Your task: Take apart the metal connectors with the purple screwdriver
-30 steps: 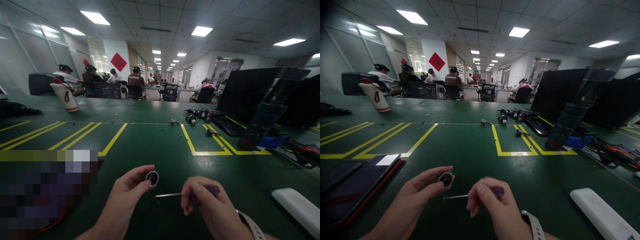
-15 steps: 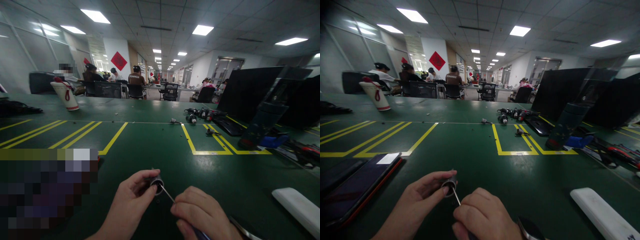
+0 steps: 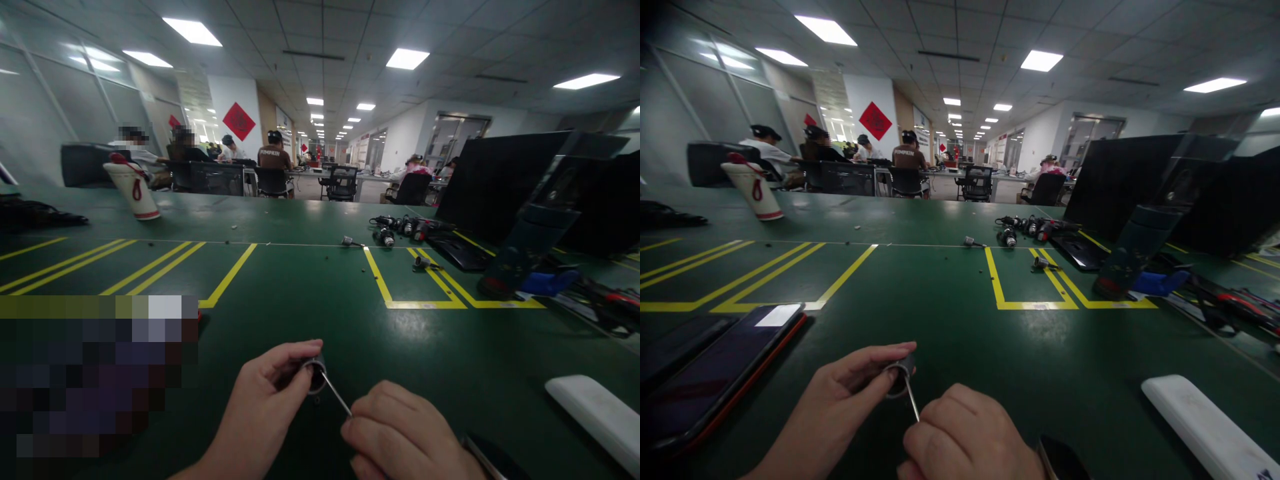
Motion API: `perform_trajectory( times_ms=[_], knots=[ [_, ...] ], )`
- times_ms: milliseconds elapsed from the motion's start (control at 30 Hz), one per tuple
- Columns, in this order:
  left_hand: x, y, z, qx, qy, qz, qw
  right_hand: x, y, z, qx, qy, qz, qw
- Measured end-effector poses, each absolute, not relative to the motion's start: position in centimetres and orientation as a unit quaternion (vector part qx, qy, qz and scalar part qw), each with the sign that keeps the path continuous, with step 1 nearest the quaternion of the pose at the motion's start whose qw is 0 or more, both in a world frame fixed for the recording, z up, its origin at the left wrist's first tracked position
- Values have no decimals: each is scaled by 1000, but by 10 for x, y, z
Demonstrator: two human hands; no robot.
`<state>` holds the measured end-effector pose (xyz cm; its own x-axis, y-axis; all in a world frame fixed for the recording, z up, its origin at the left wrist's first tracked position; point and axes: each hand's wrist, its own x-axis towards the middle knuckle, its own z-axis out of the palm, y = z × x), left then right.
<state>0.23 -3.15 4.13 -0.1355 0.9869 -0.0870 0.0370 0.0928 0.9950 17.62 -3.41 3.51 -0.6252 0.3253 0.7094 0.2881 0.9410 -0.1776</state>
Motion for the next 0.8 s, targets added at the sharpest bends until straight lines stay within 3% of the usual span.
perform_trajectory(
  times_ms=[800],
  knots=[
    [1, -31, 32, 482, 569, 480, 462, 175, -37, 33, -176, -894, -13, 412]
  ],
)
